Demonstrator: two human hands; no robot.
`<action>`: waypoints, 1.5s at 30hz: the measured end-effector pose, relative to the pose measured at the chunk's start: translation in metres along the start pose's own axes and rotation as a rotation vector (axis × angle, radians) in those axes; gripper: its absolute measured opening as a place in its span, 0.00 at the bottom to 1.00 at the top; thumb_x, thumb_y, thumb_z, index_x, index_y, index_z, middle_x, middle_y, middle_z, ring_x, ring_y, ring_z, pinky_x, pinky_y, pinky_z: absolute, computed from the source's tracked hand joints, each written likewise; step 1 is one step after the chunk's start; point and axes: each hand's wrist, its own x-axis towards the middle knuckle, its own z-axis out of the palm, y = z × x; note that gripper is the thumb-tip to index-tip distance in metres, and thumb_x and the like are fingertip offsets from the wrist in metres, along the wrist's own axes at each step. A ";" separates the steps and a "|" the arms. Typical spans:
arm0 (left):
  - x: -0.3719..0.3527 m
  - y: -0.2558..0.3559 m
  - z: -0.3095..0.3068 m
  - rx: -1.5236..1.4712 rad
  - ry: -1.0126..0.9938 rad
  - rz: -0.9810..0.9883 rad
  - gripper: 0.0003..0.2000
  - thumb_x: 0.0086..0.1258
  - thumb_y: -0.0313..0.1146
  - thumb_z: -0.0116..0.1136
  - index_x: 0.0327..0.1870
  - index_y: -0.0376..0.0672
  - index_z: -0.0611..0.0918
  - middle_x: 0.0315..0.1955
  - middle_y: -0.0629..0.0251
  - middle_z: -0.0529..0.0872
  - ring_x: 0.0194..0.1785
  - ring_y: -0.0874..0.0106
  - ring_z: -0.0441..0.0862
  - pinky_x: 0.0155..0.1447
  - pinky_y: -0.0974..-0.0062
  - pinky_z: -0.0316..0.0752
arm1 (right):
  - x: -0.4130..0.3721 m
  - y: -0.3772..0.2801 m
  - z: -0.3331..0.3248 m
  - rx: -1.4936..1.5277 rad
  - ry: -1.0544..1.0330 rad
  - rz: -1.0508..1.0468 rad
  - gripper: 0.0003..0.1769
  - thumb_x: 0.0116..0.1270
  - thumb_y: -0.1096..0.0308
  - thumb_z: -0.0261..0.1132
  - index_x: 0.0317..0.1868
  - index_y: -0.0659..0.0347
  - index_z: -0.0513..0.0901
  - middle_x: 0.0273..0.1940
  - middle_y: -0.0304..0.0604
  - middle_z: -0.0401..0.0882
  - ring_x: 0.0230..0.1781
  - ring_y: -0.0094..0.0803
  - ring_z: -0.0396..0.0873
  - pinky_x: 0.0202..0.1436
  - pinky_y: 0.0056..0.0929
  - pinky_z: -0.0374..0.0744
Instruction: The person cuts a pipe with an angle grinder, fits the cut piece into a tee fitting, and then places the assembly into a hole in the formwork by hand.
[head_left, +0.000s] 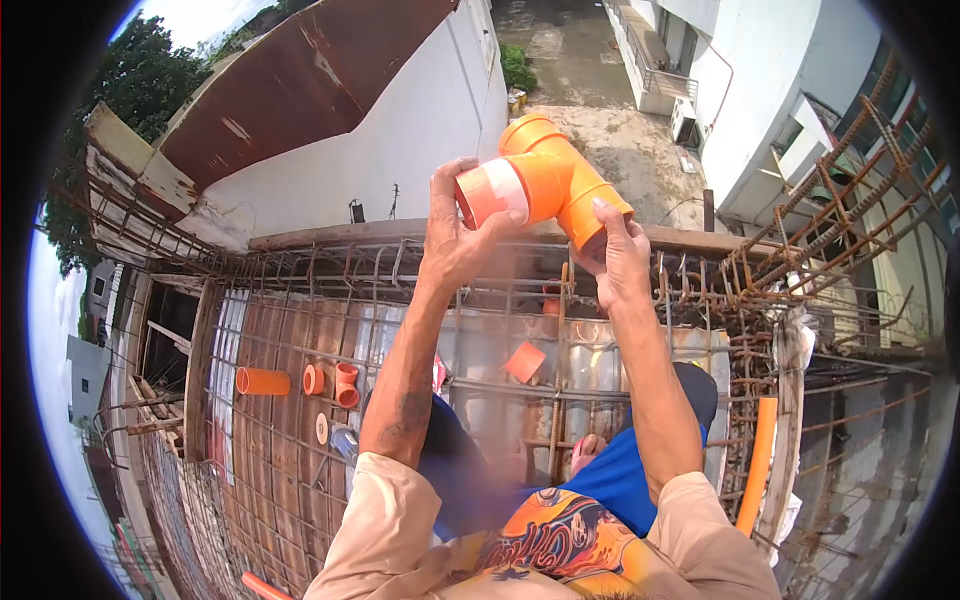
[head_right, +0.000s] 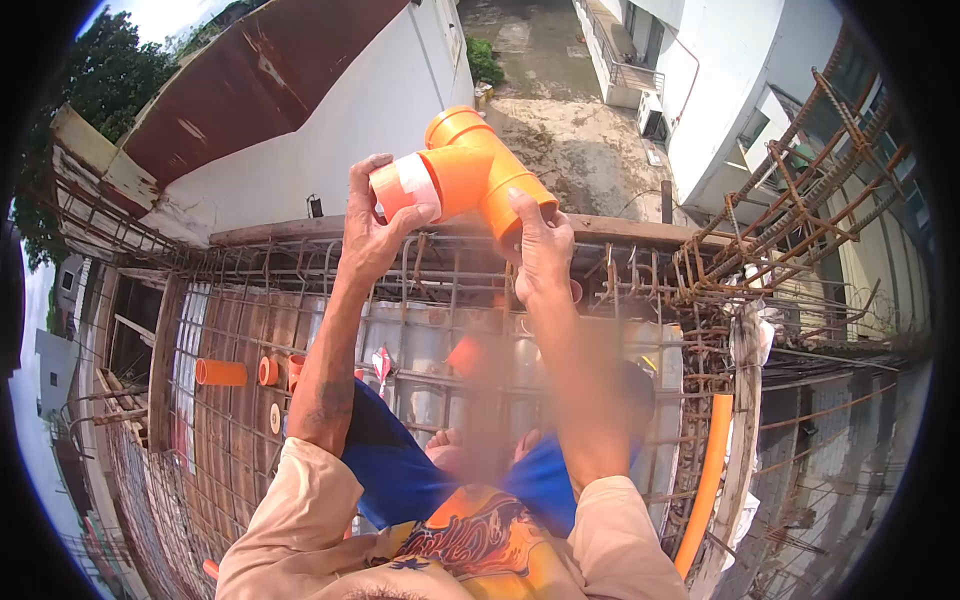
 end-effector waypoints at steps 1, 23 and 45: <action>-0.003 0.000 -0.004 -0.007 -0.018 -0.033 0.41 0.55 0.41 0.76 0.67 0.37 0.66 0.57 0.54 0.71 0.60 0.63 0.76 0.62 0.61 0.76 | 0.000 0.007 -0.002 0.018 -0.005 0.002 0.41 0.55 0.49 0.79 0.61 0.63 0.71 0.52 0.47 0.78 0.51 0.38 0.81 0.47 0.48 0.83; -0.017 -0.027 -0.001 0.272 0.149 0.065 0.42 0.61 0.50 0.76 0.70 0.41 0.65 0.59 0.48 0.67 0.63 0.54 0.72 0.66 0.57 0.72 | -0.012 0.018 0.016 0.057 -0.087 -0.157 0.39 0.55 0.58 0.80 0.62 0.67 0.72 0.56 0.43 0.76 0.52 0.28 0.78 0.52 0.31 0.81; -0.014 -0.040 0.005 0.645 0.249 0.550 0.35 0.78 0.56 0.49 0.69 0.29 0.63 0.60 0.43 0.67 0.65 0.51 0.65 0.71 0.52 0.60 | -0.019 0.025 0.016 0.114 -0.182 -0.132 0.32 0.56 0.61 0.79 0.57 0.65 0.77 0.52 0.40 0.77 0.51 0.26 0.78 0.52 0.29 0.81</action>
